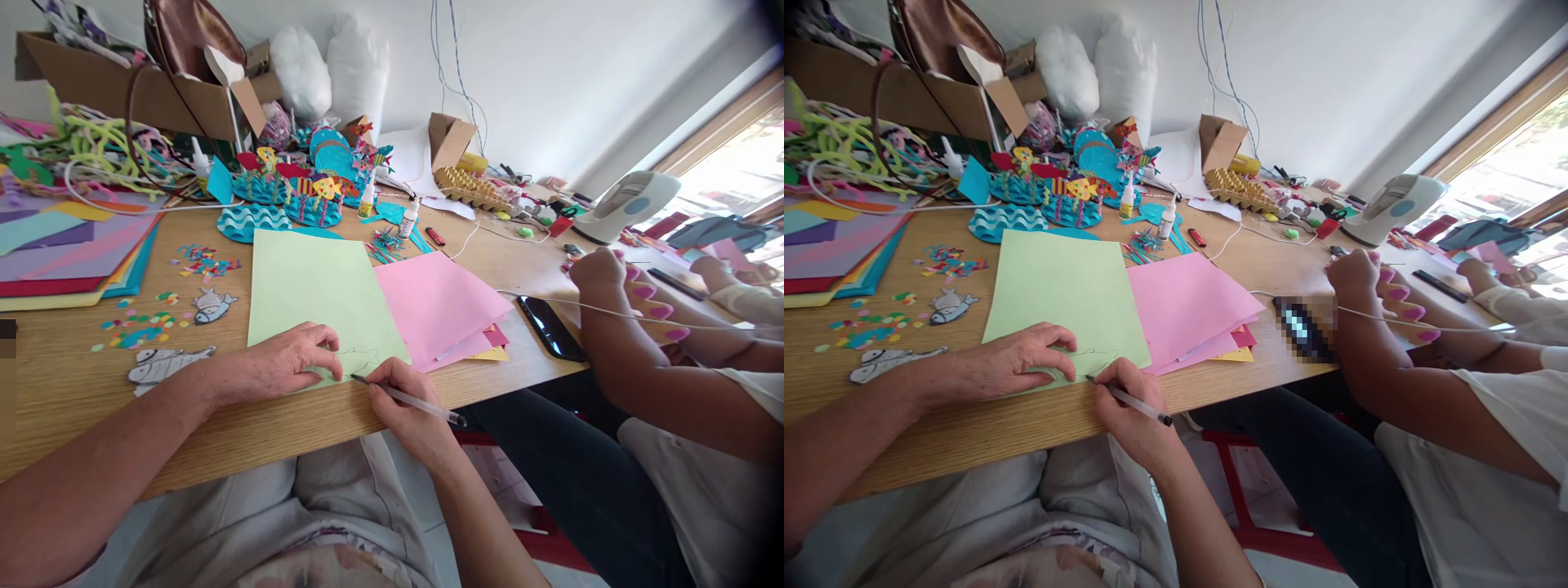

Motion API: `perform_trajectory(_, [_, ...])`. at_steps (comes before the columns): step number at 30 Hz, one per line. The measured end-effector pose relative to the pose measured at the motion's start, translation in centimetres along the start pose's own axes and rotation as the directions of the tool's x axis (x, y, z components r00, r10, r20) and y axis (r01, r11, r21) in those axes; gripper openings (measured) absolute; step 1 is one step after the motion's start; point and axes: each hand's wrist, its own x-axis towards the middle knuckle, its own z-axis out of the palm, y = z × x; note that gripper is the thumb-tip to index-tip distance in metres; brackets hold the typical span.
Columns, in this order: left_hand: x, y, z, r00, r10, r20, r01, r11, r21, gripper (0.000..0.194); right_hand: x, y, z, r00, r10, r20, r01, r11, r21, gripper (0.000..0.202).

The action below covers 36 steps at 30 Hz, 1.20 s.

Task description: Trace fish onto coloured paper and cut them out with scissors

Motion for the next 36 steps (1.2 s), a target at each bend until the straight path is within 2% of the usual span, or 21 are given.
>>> perform_trajectory(15, [0.01, -0.77, 0.40, 0.999, 0.034, -0.012, -0.034, 0.999, -0.001, 0.032, -0.01, -0.10, -0.09, 1.000, -0.013, -0.025, 0.012, 1.000, -0.020, 0.009])
perform_trajectory(23, [0.07, -0.72, 0.29, 0.999, 0.034, -0.009, -0.034, 0.999, -0.007, 0.030, -0.08, 0.43, -0.20, 1.000, 0.007, 0.013, -0.009, 0.988, 0.153, 0.005])
perform_trajectory(29, [0.03, -0.98, 0.51, 0.998, 0.063, -0.024, -0.063, 0.998, 0.005, 0.033, -0.19, 0.31, -0.07, 1.000, -0.026, 0.018, 0.026, 1.000, 0.003, 0.007])
perform_trajectory(36, [0.04, -0.48, 0.16, 0.999, 0.042, -0.014, -0.042, 0.999, 0.001, 0.029, -0.22, 0.43, 0.00, 0.999, -0.045, 0.026, 0.045, 0.999, -0.014, 0.007])
